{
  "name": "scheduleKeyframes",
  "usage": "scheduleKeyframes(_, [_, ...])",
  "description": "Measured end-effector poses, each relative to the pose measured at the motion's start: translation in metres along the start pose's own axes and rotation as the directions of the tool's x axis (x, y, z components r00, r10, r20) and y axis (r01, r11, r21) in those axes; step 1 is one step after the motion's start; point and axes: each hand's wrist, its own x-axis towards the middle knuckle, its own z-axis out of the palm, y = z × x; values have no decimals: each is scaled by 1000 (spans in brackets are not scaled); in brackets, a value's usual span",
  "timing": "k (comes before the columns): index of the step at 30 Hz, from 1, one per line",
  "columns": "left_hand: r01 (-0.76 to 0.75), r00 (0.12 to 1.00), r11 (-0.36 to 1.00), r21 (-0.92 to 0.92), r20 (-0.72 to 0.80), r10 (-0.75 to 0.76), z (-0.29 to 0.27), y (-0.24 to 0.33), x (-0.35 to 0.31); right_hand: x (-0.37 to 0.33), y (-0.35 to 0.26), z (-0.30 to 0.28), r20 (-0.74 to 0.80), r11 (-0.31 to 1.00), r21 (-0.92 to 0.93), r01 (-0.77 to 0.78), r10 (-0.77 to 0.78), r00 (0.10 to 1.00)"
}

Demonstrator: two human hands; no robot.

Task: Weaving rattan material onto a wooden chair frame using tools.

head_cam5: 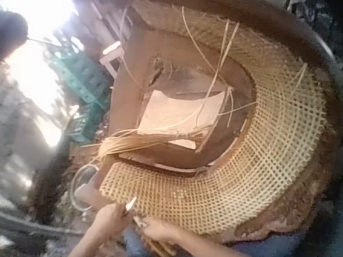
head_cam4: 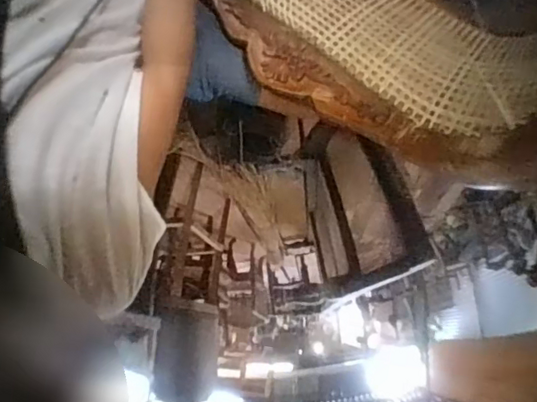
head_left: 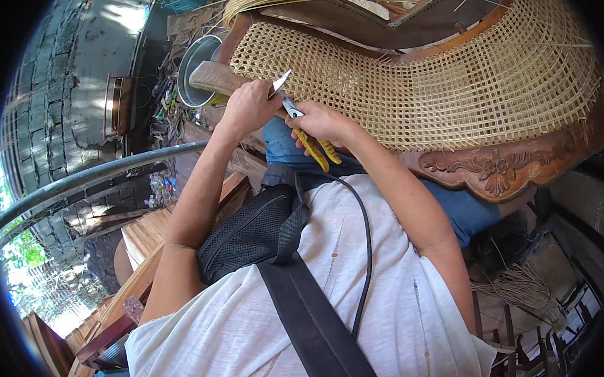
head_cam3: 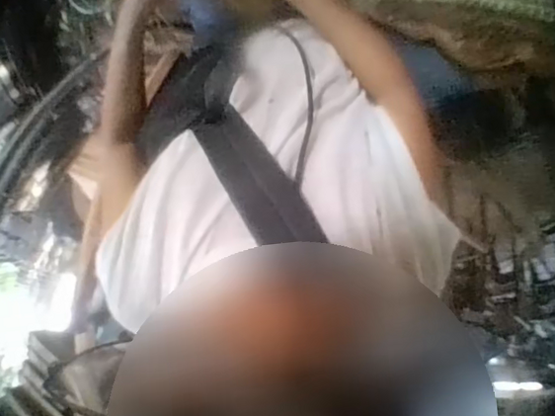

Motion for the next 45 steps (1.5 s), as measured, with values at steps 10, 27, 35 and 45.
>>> scheduleKeyframes(10, [-15,990,995,-102,-138,1,5,-18,-4,-156,19,-9,-364,724,-667,-175,-112,925])
scheduleKeyframes(27, [115,816,967,-226,-534,-222,-6,-42,-4,-47,32,-32,-353,808,-460,369,-548,759])
scheduleKeyframes(35, [112,673,887,-448,-622,-399,23,-72,-3,38,8,-26,-229,823,-437,364,-493,839])
scheduleKeyframes(45, [90,655,868,-488,-628,-421,24,-72,0,37,-4,-32,18,502,-693,518,-705,708])
